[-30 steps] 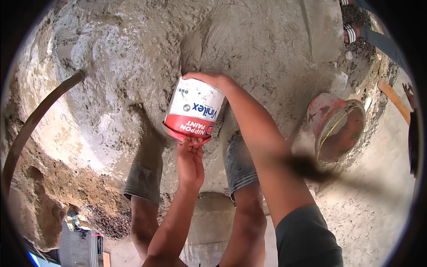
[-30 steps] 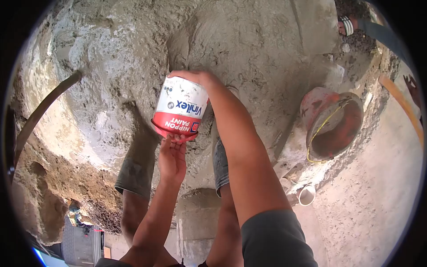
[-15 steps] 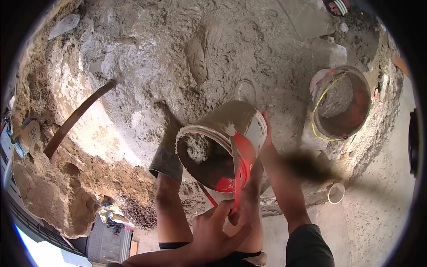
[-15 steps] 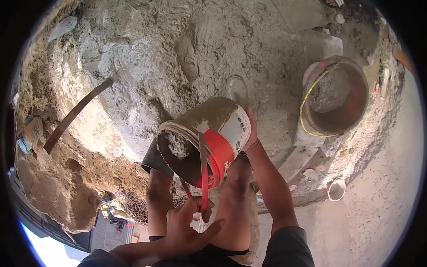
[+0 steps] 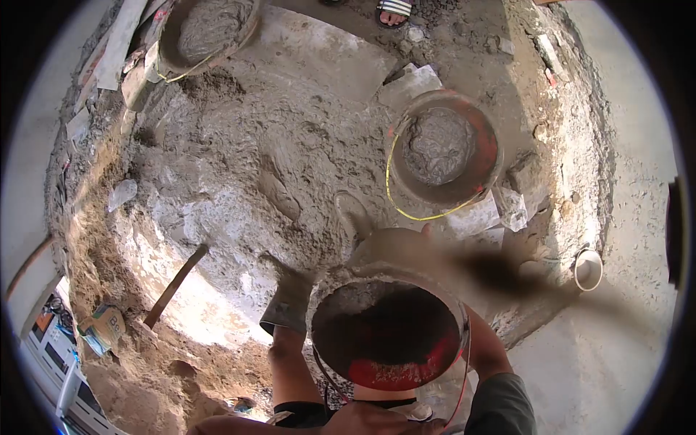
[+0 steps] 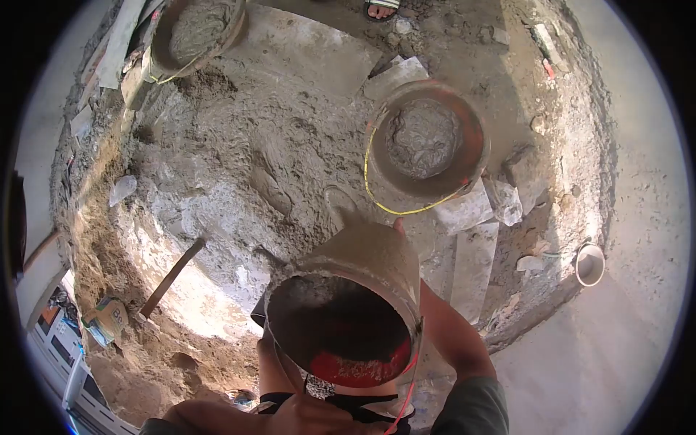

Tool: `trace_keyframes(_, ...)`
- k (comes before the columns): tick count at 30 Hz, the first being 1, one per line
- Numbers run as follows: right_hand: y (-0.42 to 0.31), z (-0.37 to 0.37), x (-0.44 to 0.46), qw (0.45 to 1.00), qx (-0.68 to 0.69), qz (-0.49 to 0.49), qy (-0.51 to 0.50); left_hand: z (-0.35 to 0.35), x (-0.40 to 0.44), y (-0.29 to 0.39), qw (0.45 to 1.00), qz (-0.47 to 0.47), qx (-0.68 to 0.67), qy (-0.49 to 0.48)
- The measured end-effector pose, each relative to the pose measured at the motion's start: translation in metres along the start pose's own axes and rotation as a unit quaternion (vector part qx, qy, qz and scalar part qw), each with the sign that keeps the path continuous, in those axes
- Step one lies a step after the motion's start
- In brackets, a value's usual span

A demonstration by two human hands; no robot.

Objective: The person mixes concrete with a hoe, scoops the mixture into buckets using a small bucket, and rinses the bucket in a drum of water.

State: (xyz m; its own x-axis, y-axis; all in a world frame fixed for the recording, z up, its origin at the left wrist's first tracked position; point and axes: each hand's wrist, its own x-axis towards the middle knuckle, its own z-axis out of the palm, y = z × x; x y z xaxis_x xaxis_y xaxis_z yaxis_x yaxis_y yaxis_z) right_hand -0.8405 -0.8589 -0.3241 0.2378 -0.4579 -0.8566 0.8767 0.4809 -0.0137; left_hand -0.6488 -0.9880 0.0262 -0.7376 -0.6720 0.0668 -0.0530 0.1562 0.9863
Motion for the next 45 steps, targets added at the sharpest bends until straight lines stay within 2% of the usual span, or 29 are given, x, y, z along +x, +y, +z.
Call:
trace_keyframes(3,0.002,0.008,-0.009,0.999,0.047,-0.014,-0.003,0.004,0.006,0.009,0.990,-0.086,0.001,-0.108)
trace_keyframes(5,0.002,0.014,-0.017,0.996,0.084,-0.027,-0.007,0.003,0.029,-0.001,0.985,-0.133,0.005,-0.114)
trace_keyframes(7,0.001,0.018,-0.027,0.991,0.121,-0.047,-0.011,0.010,0.055,-0.019,0.987,-0.126,0.017,-0.098)
trace_keyframes(9,-0.001,0.020,-0.039,0.985,0.157,-0.069,-0.022,0.034,0.080,-0.048,0.995,-0.065,0.053,-0.053)
trace_keyframes(11,-0.004,0.024,-0.054,0.976,0.189,-0.102,-0.041,0.052,0.096,-0.079,0.979,-0.101,0.116,-0.134)
trace_keyframes(13,-0.008,0.026,-0.072,0.964,0.213,-0.142,-0.065,0.072,0.114,-0.120,0.977,-0.076,0.177,-0.093)
trace_keyframes(16,-0.019,0.021,-0.091,0.949,0.180,-0.222,-0.136,0.089,0.142,-0.181,0.983,-0.029,0.180,0.008)
trace_keyframes(17,-0.023,0.019,-0.097,0.953,0.188,-0.220,-0.094,0.097,0.147,-0.202,0.979,-0.009,0.202,0.033)
trace_keyframes(18,-0.026,0.018,-0.102,0.956,0.204,-0.210,-0.025,0.106,0.150,-0.222,0.989,-0.046,0.143,0.003)
trace_keyframes(19,-0.031,0.026,-0.113,0.929,0.304,-0.148,0.150,0.111,0.154,-0.241,0.989,-0.071,0.130,0.028)
trace_keyframes(22,-0.055,0.026,-0.123,0.959,0.131,-0.162,0.192,0.110,0.180,-0.263,0.986,-0.117,0.073,0.092)
trace_keyframes(23,-0.060,0.029,-0.127,0.957,0.052,-0.186,0.215,0.106,0.185,-0.265,0.984,-0.130,0.052,0.110)
trace_keyframes(25,-0.067,0.058,-0.138,0.936,-0.105,-0.225,0.251,0.089,0.191,-0.271,0.968,-0.224,-0.003,0.115)
trace_keyframes(26,-0.071,0.072,-0.143,0.920,-0.133,-0.257,0.263,0.078,0.190,-0.272,0.956,-0.267,-0.028,0.117)
trace_keyframes(28,-0.075,0.094,-0.160,0.880,-0.185,-0.326,0.293,0.062,0.172,-0.270,0.936,-0.256,-0.171,0.170)
trace_keyframes(30,-0.074,0.110,-0.174,0.805,-0.312,-0.439,0.250,0.051,0.136,-0.267,0.834,-0.286,-0.405,0.243)
trace_keyframes(31,-0.072,0.119,-0.180,0.756,-0.372,-0.490,0.223,0.047,0.116,-0.259,0.780,-0.286,-0.474,0.290)
trace_keyframes(32,-0.068,0.129,-0.185,0.741,-0.407,-0.491,0.207,0.043,0.094,-0.250,0.720,-0.283,-0.538,0.335)
trace_keyframes(34,-0.057,0.154,-0.194,0.708,-0.476,-0.494,0.169,0.044,0.030,-0.264,0.693,-0.239,-0.574,0.365)
trace_keyframes(35,-0.051,0.171,-0.198,0.666,-0.523,-0.508,0.158,0.039,0.007,-0.247,0.681,-0.257,-0.565,0.389)
trace_keyframes(38,-0.019,0.220,-0.215,0.615,-0.599,-0.505,0.092,0.027,-0.076,-0.201,0.621,-0.284,-0.590,0.431)
trace_keyframes(44,0.085,0.274,-0.237,0.586,-0.656,-0.465,-0.100,0.006,-0.254,-0.080,0.539,-0.270,-0.608,0.516)
trace_keyframes(45,0.107,0.281,-0.243,0.580,-0.667,-0.447,-0.136,0.021,-0.300,-0.076,0.542,-0.249,-0.600,0.533)
